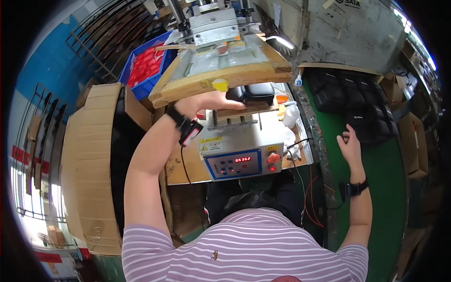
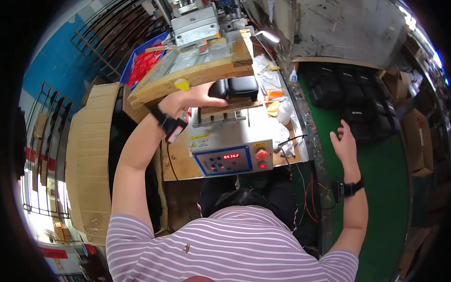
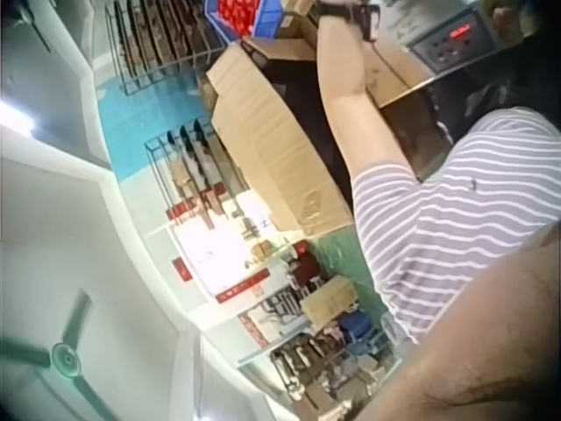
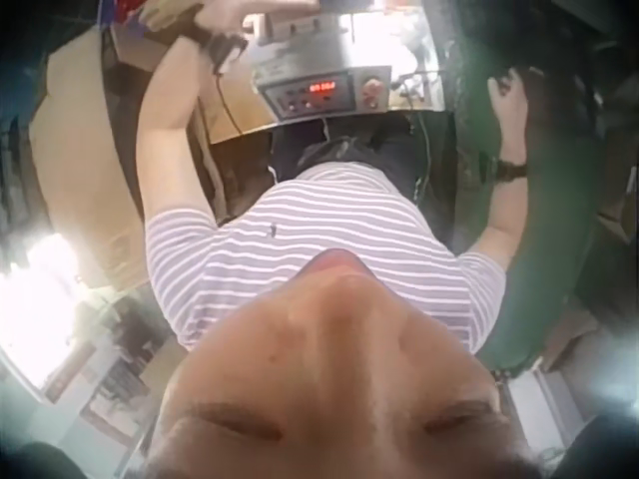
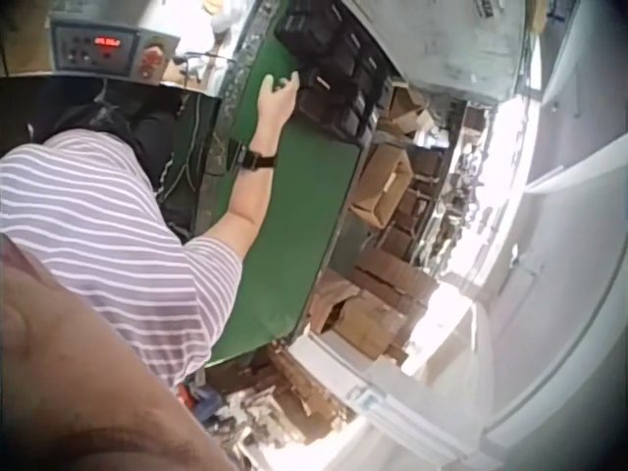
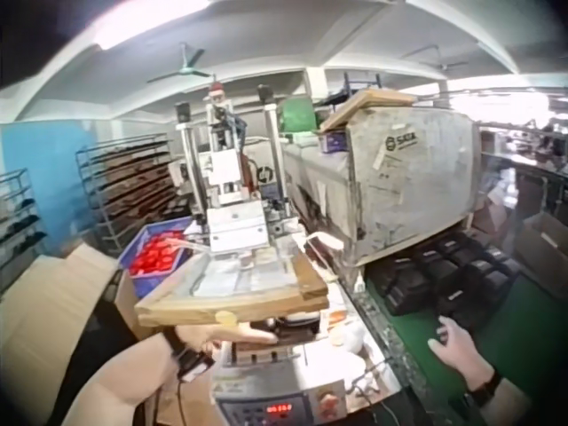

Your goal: Operate a hot-stamping machine to process black padded components.

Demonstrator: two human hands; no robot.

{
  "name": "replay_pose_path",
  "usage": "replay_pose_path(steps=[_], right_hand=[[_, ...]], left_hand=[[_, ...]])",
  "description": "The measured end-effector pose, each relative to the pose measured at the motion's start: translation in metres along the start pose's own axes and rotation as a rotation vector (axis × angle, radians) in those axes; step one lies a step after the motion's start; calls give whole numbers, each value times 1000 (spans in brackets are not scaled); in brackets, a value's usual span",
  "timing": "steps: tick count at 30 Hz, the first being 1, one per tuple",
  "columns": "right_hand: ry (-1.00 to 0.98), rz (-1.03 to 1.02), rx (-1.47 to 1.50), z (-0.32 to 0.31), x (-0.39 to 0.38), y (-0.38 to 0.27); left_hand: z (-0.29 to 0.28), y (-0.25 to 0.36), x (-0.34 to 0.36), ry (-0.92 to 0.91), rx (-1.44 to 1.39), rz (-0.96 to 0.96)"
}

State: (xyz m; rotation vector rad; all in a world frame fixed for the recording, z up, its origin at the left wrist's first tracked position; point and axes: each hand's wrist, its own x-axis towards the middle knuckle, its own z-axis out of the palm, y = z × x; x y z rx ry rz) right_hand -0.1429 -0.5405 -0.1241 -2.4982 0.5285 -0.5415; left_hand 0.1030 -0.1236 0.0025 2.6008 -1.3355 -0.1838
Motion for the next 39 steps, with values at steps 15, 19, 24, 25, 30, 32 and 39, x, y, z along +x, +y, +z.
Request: replay_pose_path(steps=[15, 19, 24, 25, 30, 32, 39], right_hand=[[-727, 561, 618, 97, -12, 4], [-719, 744, 628, 113, -4, 28], [-658, 759, 636, 114, -4, 32], [-658, 763, 631, 114, -5, 30], [-616, 753, 580, 114, -8, 23], [-623, 753, 572, 115, -7, 21], [-609, 764, 565, 113, -9, 17]], left_hand=[[65, 80, -154, 405, -739, 429], [128, 24, -238, 820, -579, -226], [218, -105, -374, 689, 23, -1183], [232, -115, -396, 698, 172, -1345], [209, -108, -487, 833, 437, -1945], [202, -108, -533, 759, 307, -2101], [173, -105, -557, 729, -33, -1919]])
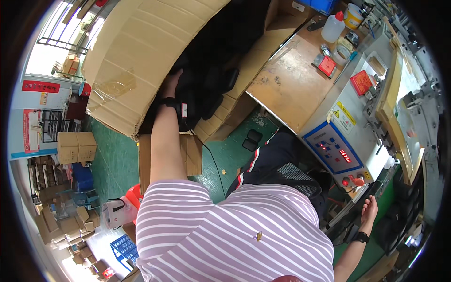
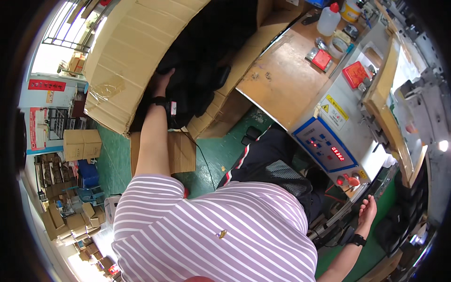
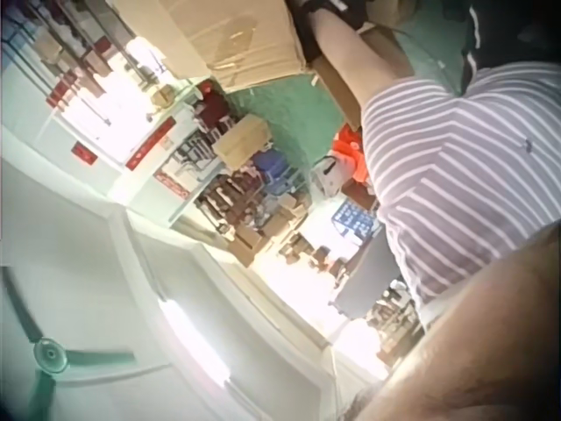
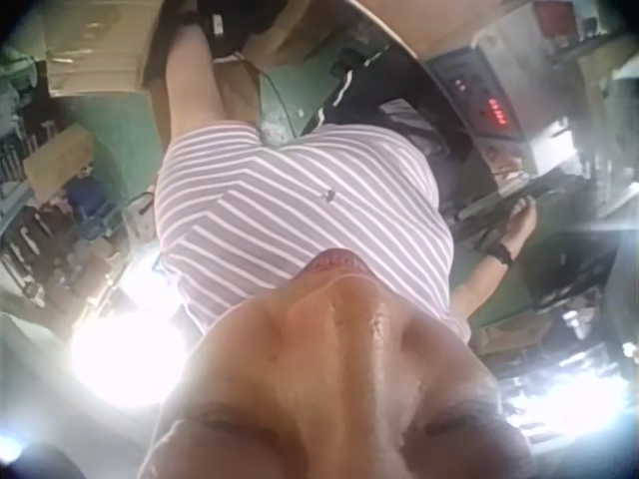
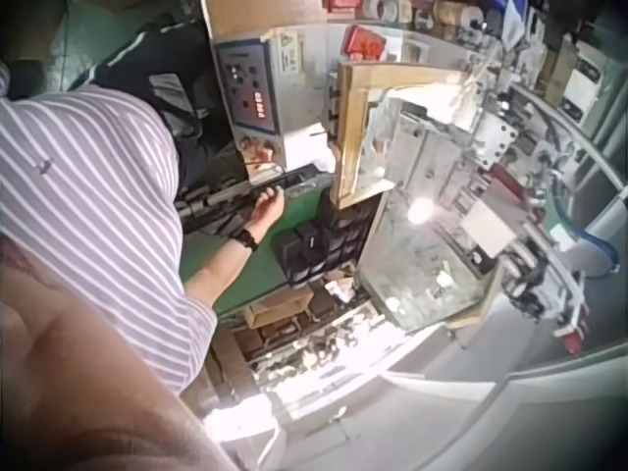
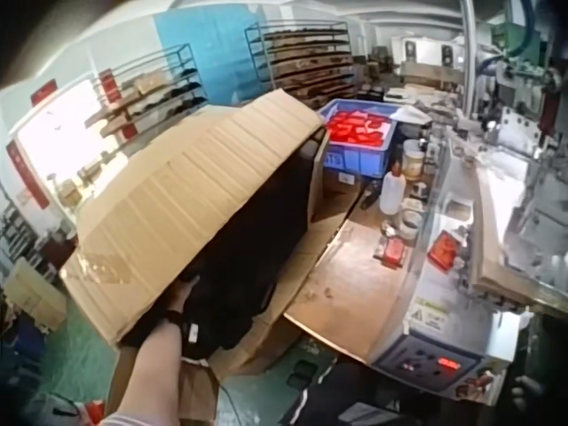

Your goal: Operate a hot-stamping machine to process black padded components.

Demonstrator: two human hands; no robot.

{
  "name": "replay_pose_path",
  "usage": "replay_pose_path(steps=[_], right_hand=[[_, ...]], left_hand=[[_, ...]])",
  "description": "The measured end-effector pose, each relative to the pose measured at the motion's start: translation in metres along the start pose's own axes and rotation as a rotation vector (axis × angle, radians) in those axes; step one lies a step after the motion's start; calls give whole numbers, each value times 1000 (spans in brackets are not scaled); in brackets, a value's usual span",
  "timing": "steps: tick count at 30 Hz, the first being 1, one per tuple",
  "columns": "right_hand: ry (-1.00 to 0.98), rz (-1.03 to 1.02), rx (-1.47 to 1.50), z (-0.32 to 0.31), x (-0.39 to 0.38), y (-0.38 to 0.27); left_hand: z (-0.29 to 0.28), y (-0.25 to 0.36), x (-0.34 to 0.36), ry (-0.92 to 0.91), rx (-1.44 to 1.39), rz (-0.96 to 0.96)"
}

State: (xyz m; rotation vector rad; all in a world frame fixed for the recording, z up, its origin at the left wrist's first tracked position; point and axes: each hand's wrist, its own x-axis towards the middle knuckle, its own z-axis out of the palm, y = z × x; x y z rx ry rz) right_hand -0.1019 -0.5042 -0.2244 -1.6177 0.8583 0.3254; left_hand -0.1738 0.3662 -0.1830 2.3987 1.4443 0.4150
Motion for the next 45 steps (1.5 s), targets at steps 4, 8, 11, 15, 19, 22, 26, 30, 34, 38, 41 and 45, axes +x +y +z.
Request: replay_pose_path(steps=[4, 8, 11, 15, 19, 22, 26, 30, 34, 38, 41, 45], right_hand=[[8, -13, -15, 7, -9, -4], [-24, -24, -1, 3, -3, -1], [-7, -16, 0, 3, -4, 0], [14, -35, -7, 2, -11, -4], [-22, -19, -26, 4, -3, -3], [-2, -11, -22, 5, -6, -4], [10, -28, -8, 6, -12, -4], [3, -62, 11, 3, -7, 2], [-9, -70, 21, 1, -2, 4], [2, -47, 18, 1, -7, 1], [8, -34, 11, 4, -9, -3], [9, -29, -11, 4, -3, -1]], left_hand=[[2, -8, 11, 11, -43, -55], [36, -56, 63, 82, -303, 69], [43, -60, 70, 87, -376, 55], [5, 26, -25, 144, -791, -265], [17, 7, -20, 352, -1133, -70], [32, 36, -35, 202, -1483, -408], [51, 106, -90, 18, -1510, -194], [77, 164, -143, -414, -1556, -36], [114, 145, -133, -387, -712, 209], [109, 85, -73, -131, -16, 451], [93, 44, -23, -369, 366, 146], [77, 3, -8, -330, 555, 107]])
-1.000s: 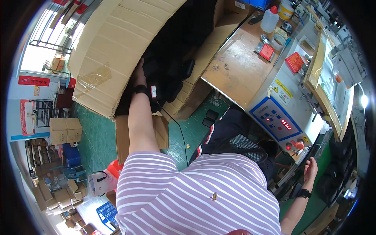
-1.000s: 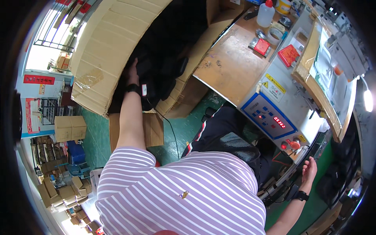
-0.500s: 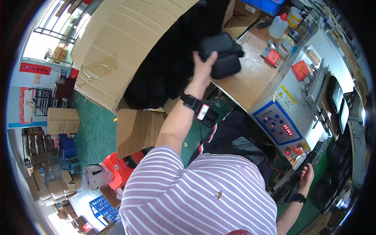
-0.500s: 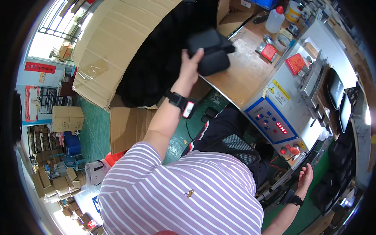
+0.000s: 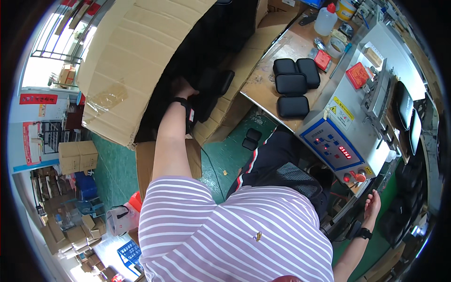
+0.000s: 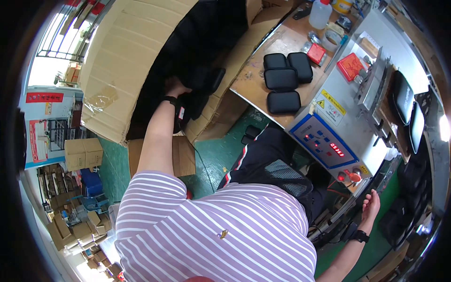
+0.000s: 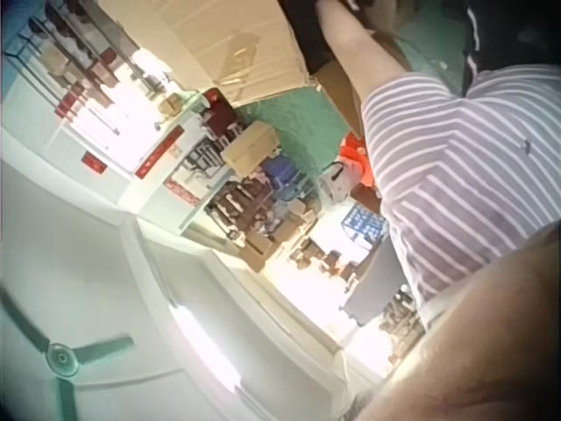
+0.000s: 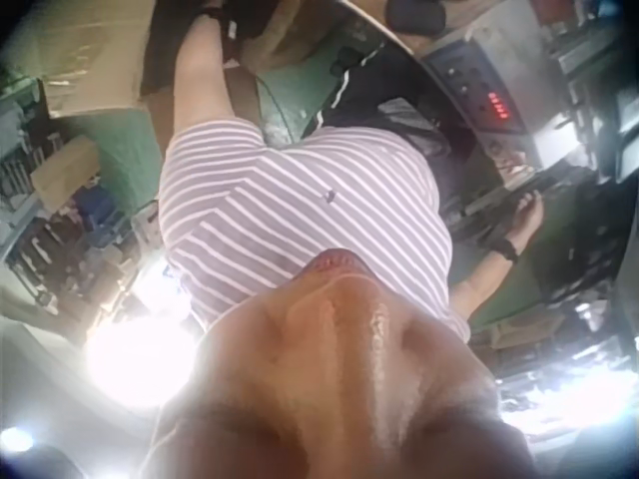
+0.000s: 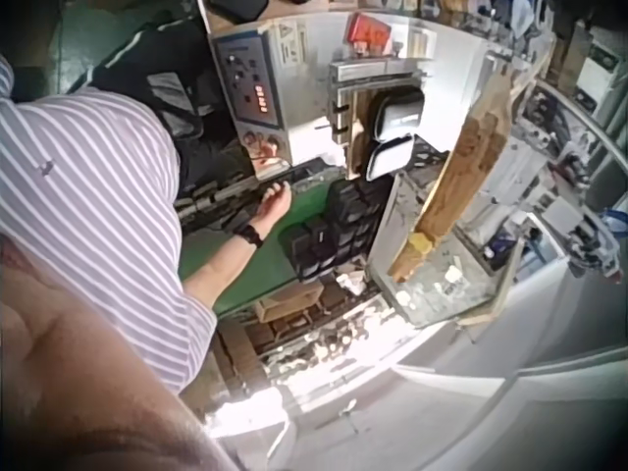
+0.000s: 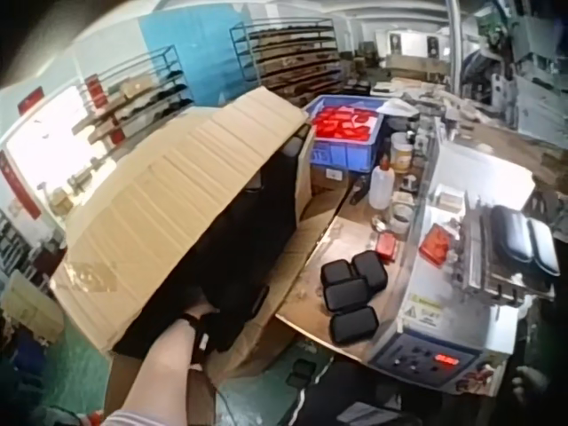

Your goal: Operate a hot-stamping machine to process black padded components.

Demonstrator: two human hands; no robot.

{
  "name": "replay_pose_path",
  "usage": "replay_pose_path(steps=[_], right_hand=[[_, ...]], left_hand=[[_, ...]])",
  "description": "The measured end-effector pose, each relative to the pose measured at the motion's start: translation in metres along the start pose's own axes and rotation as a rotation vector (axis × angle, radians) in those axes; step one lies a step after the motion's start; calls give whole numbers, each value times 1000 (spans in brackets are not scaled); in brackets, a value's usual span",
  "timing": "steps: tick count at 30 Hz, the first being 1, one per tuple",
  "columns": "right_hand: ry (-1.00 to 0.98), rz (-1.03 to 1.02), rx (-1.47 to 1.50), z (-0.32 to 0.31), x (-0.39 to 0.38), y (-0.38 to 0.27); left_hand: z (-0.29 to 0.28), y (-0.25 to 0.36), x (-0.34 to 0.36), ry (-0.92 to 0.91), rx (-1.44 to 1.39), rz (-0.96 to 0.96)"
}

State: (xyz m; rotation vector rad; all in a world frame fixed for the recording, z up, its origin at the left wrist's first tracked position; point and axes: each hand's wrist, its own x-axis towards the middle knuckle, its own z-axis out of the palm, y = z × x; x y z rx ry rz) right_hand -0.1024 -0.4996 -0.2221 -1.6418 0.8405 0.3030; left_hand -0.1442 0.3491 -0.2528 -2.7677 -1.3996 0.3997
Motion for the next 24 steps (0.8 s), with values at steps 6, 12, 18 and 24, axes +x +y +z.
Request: replay_pose_path(steps=[6, 12, 18, 24], right_hand=[[36, 17, -7, -1, -7, -2], [-2, -4, -5, 9, -5, -4], [2, 13, 24, 4, -10, -6], [-19, -37, 38, 1, -10, -4]], left_hand=[[-5, 26, 2, -83, 30, -75], [-4, -4, 13, -62, -90, 80], [-66, 24, -24, 176, -313, 180], [-116, 102, -77, -160, -1299, 540]])
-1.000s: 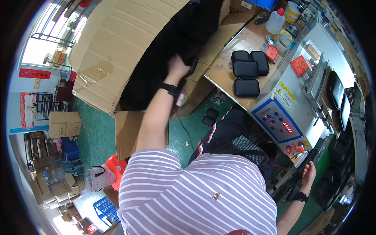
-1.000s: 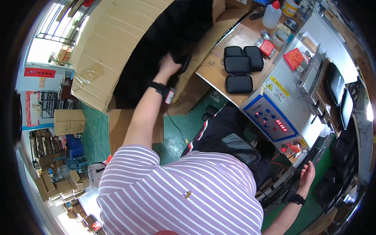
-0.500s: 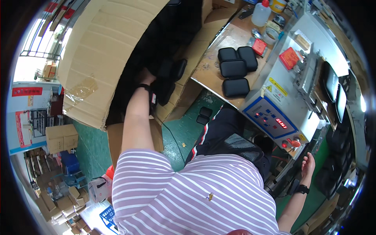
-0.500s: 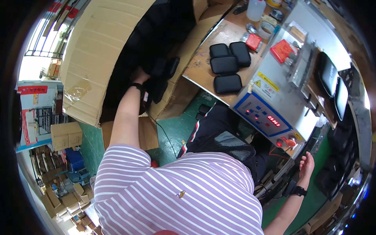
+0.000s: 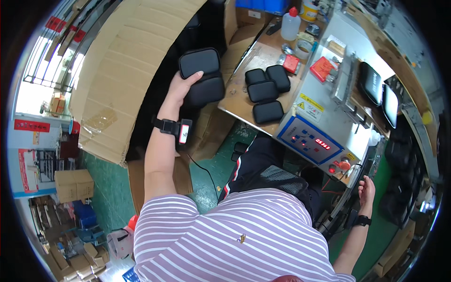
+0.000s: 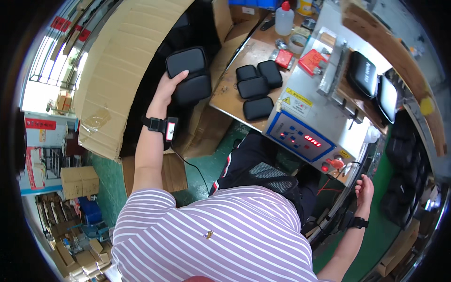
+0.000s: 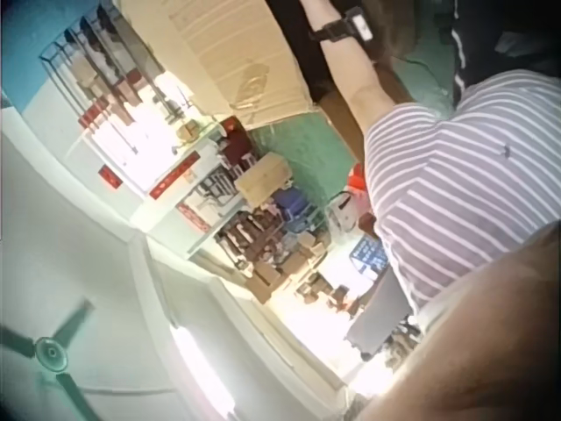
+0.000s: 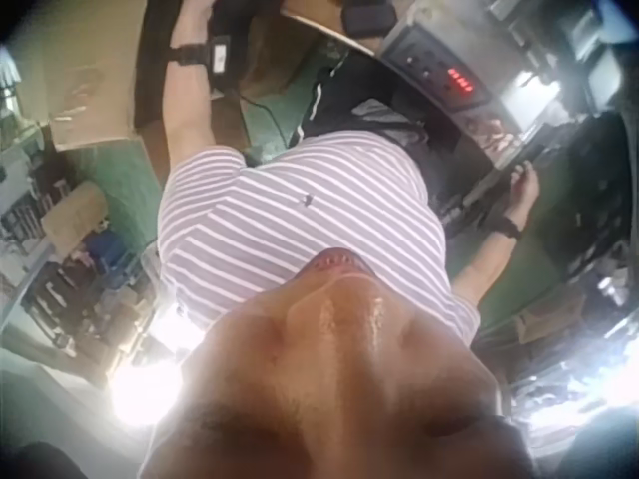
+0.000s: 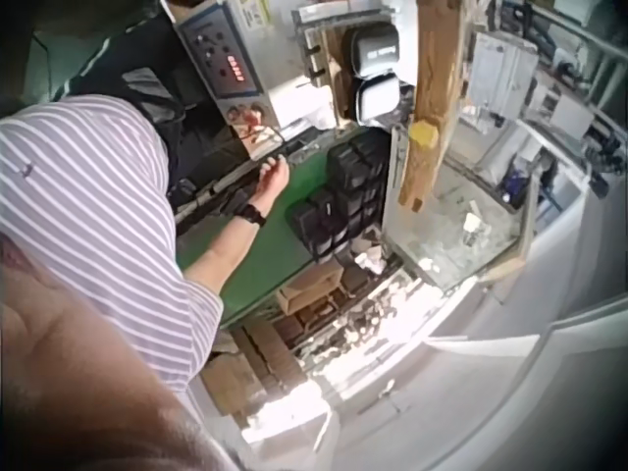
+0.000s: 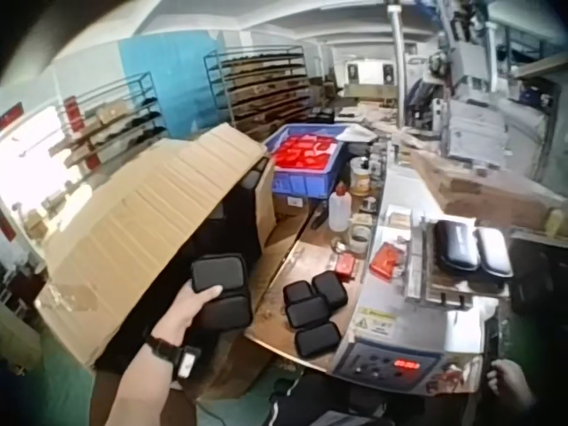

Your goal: Operate a hot-stamping machine to process black padded components.

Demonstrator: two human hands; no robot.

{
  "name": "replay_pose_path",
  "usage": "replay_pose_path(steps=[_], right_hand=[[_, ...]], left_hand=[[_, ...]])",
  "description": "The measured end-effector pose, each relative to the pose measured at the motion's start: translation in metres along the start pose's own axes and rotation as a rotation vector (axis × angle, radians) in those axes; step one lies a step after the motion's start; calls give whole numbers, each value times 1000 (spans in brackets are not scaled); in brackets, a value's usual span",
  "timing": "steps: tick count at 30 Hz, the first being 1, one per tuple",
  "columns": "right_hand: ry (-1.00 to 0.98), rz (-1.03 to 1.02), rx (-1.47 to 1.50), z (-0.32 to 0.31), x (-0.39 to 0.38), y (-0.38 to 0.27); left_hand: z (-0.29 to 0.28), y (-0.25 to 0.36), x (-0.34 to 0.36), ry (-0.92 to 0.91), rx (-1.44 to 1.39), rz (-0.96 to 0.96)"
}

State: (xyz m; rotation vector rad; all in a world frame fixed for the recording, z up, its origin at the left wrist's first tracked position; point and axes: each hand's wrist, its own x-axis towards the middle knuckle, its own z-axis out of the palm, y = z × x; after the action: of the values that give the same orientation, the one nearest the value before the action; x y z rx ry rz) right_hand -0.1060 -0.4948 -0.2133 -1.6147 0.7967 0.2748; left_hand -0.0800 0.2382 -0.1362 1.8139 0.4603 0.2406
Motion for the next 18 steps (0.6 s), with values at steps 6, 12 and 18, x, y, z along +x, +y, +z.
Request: replay_pose_path(steps=[6, 12, 18], right_hand=[[-20, -38, 31, 9, -7, -2], [-10, -34, 68, 10, -14, -4], [-8, -71, 82, 3, -12, -3]], left_hand=[[80, -67, 22, -156, -194, -238], [103, -103, 15, 248, 503, 61], [94, -45, 31, -1, 904, 563]])
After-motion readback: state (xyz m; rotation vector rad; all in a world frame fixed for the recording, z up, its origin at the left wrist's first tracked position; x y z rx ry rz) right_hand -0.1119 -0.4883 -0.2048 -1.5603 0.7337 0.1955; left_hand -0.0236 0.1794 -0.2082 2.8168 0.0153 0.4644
